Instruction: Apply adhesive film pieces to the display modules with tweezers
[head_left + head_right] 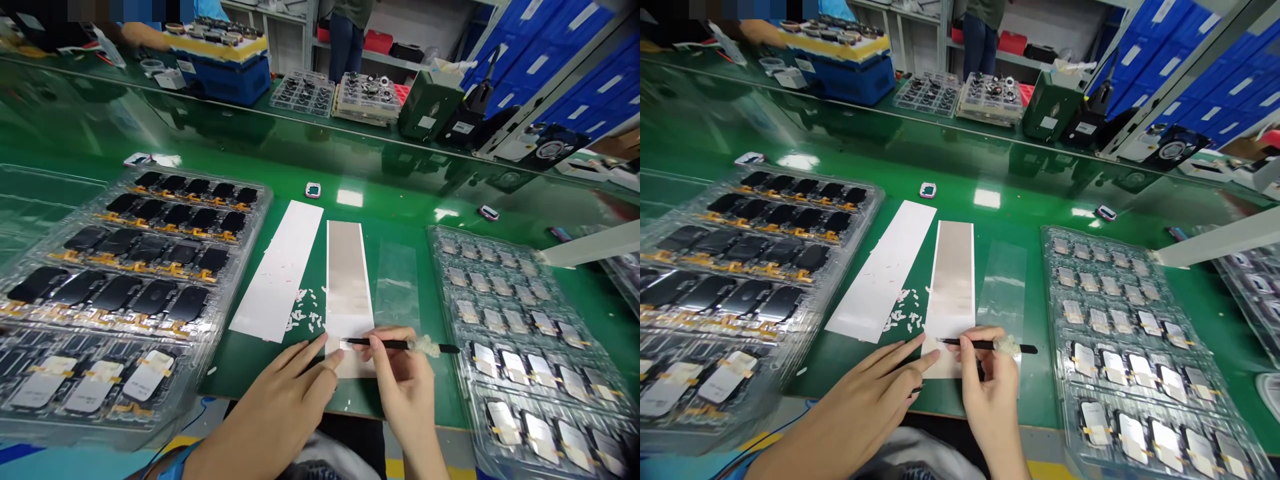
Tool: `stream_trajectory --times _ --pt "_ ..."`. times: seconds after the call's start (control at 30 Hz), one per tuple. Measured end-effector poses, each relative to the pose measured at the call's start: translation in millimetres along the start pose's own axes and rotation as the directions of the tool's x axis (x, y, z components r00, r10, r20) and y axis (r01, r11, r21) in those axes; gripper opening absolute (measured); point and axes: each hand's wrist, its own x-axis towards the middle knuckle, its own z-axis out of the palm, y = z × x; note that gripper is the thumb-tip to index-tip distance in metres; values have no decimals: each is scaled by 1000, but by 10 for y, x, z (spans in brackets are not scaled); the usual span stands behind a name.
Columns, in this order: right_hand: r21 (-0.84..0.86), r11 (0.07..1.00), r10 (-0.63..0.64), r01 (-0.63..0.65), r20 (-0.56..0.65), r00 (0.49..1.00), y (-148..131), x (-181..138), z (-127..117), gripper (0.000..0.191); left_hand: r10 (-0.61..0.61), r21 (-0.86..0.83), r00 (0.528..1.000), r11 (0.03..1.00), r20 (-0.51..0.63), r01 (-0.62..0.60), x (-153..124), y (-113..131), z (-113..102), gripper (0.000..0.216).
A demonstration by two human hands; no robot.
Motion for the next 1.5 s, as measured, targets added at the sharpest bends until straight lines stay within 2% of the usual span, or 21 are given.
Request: stream_trajectory --times 0.13,0.23,0.3,0.37,0.43,0.47,0.53,0.6,0.63,0.7,0.77,0.9,1.13,1.5 --pt "24 1000 -8 8 23 1000 16 -5 3 13 36 31 999 999 5 -36 -9 -3 0 27" --pt "90 995 32 -33 13 999 28 10 3 13 30 4 999 1000 -16 -30 1 6 -39 29" --pt "181 982 55 -49 -29 998 24 30 2 12 -7 -85 998 996 -55 2 15 12 -75 29" --pt "291 957 49 -12 -119 992 3 45 7 11 -115 -270 984 960 -135 75 39 15 -89 25" --pt "357 932 10 66 -207 978 -34 46 30 8 -308 -546 933 822 -189 161 80 15 -61 16" --pt "364 925 -18 106 -236 972 -56 39 51 7 -409 -690 895 701 -178 183 109 15 -33 12" --pt "347 922 -76 173 -275 958 -95 12 114 4 -547 -902 832 398 -89 166 184 16 35 9" --pt "323 920 -124 223 -300 946 -121 -19 196 5 -595 -986 803 140 -6 96 266 20 86 14" --pt "318 919 -137 235 -300 944 -127 -33 240 6 -602 -997 798 48 20 61 301 24 98 16" --pt "319 916 -156 241 -270 950 -127 -52 319 8 -598 -997 800 -73 42 -3 350 31 99 19" --pt "330 915 -158 233 -240 958 -114 -61 374 9 -588 -990 807 -136 45 -44 364 36 87 21" --pt "339 915 -149 221 -224 963 -81 -69 396 9 -587 -987 808 -152 42 -59 340 39 105 21" --pt "325 920 -154 217 -208 966 -93 -66 379 9 -601 -996 797 -89 53 -1 328 53 136 20" --pt "333 923 -133 194 -197 971 -117 -63 386 9 -608 -999 793 -31 32 16 342 74 98 24"
